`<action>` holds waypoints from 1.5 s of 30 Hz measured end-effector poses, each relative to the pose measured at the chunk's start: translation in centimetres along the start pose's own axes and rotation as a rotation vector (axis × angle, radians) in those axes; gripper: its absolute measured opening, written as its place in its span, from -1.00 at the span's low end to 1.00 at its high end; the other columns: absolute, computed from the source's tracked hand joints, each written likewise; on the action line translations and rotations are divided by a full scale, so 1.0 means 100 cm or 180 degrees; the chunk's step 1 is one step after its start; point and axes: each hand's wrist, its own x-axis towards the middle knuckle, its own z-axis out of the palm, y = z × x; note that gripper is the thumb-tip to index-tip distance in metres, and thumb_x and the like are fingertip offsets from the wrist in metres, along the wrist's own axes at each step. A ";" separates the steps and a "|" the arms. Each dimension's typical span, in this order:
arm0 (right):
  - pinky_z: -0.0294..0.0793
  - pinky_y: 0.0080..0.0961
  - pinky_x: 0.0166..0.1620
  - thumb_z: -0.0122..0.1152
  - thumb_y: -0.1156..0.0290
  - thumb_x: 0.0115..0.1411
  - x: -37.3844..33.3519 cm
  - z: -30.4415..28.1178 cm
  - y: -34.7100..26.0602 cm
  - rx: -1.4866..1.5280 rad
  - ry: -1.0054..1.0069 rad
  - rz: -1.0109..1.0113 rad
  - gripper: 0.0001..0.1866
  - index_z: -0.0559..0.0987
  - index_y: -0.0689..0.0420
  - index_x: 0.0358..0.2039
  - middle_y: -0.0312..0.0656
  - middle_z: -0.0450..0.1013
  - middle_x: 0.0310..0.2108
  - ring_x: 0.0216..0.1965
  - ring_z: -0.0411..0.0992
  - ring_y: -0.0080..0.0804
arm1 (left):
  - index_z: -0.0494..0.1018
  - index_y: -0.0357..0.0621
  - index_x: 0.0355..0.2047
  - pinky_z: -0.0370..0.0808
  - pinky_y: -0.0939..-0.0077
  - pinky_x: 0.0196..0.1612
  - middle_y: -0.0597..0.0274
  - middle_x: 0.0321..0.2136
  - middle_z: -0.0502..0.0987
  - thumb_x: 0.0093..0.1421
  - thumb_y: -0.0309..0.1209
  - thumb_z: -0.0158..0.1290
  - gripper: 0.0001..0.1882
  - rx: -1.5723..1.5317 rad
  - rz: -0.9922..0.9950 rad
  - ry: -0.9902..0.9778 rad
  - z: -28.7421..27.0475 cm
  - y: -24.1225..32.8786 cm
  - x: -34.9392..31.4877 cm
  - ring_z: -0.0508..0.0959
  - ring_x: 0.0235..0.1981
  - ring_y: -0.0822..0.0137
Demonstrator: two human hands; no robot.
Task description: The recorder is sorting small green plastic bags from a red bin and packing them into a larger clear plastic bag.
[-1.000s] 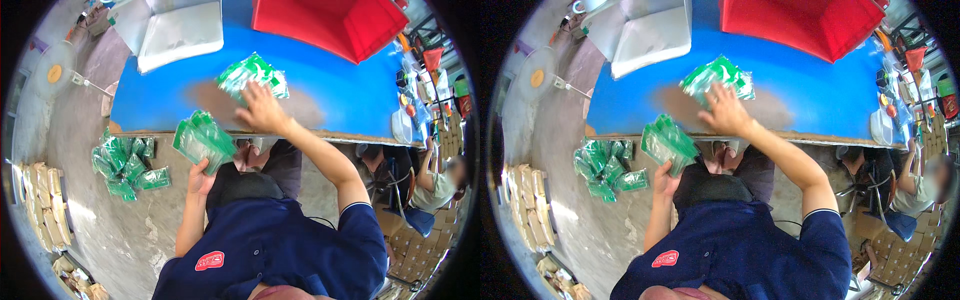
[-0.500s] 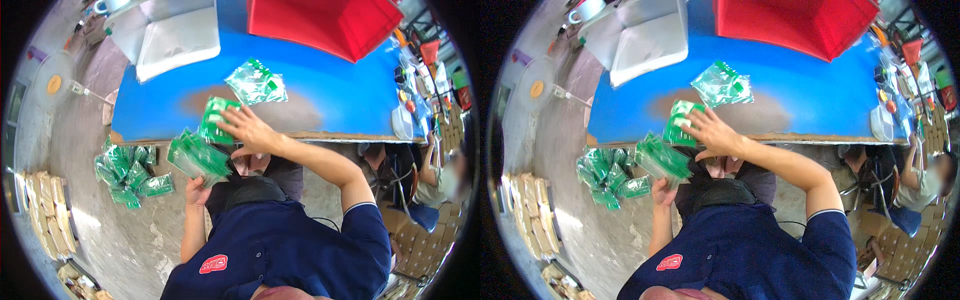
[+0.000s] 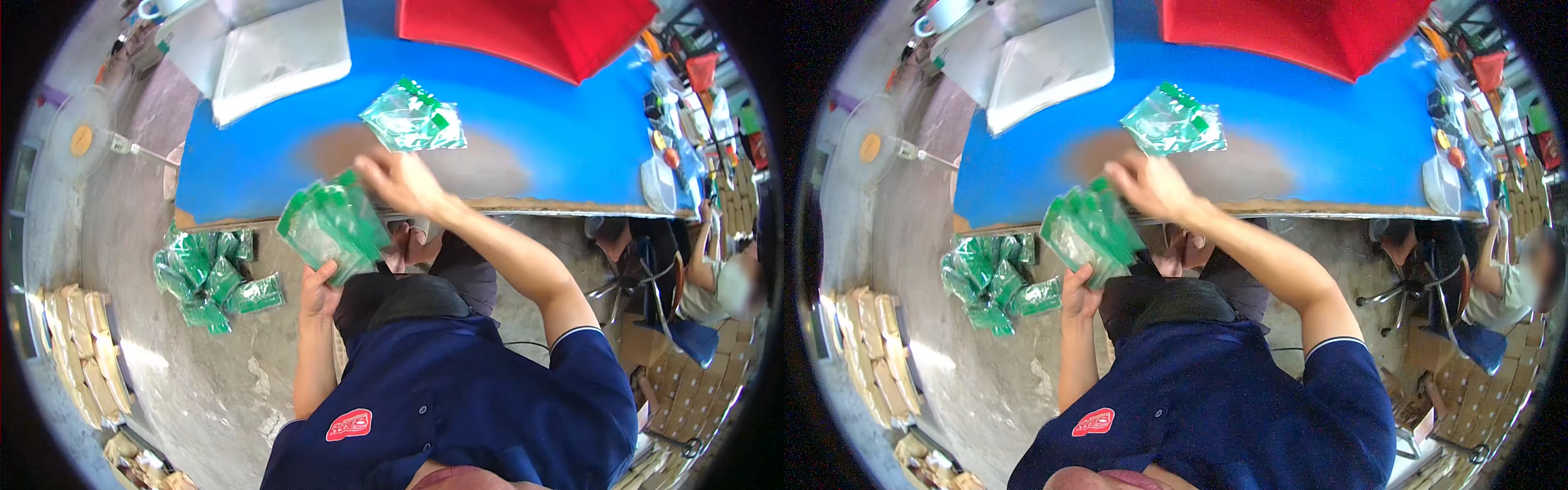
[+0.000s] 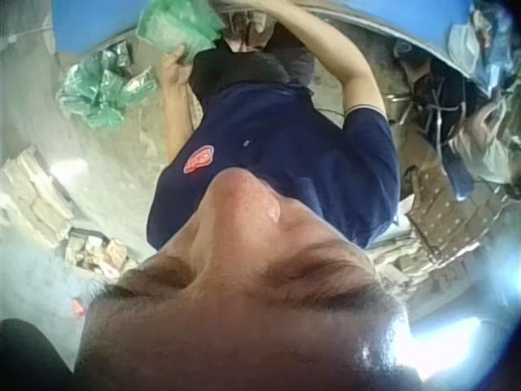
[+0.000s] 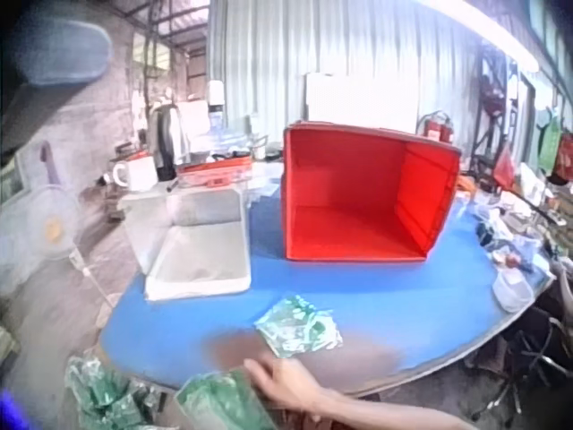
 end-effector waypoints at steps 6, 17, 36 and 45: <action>0.03 0.24 0.34 0.09 -0.09 0.27 -0.005 0.018 0.031 -0.1774 -0.0109 -0.1376 -0.34 0.41 0.16 0.19 0.15 0.26 0.25 0.27 0.22 0.18 | 0.25 -0.27 0.24 0.41 0.16 0.25 0.09 0.09 0.49 0.13 -0.52 0.23 -0.34 -0.0646 0.0139 0.0158 -0.020 -0.001 0.005 0.50 0.13 0.13; 0.30 -0.05 0.23 0.08 0.15 0.34 -0.033 0.008 0.017 -0.0501 -0.0487 -0.1658 -0.52 0.44 0.27 0.08 0.15 0.38 0.13 0.17 0.34 0.13 | 0.27 -0.21 0.23 0.45 0.17 0.22 0.14 0.10 0.49 0.14 -0.53 0.22 -0.36 -0.0423 0.0038 0.0059 -0.006 0.000 0.004 0.50 0.13 0.17; 0.40 -0.08 0.10 0.13 -0.07 0.24 -0.046 -0.024 0.022 -0.0162 0.0527 0.0127 -0.30 0.44 0.31 0.13 0.19 0.44 -0.01 0.03 0.42 0.13 | 0.15 -0.22 0.32 0.14 -0.27 0.37 -0.03 0.26 0.33 0.22 -0.44 0.06 -0.34 -0.0388 -0.0460 0.0063 0.032 -0.045 0.025 0.32 0.28 -0.06; 0.45 -0.05 0.05 0.58 0.26 -0.19 -0.043 -0.037 -0.019 0.1158 0.0434 -0.1153 0.24 -0.03 0.17 0.41 0.24 0.47 -0.06 0.00 0.45 0.24 | 0.28 -0.33 0.23 0.32 0.18 0.28 0.05 0.16 0.40 0.17 -0.50 0.07 -0.41 0.1826 0.1416 -0.0219 0.069 0.013 0.053 0.43 0.15 0.18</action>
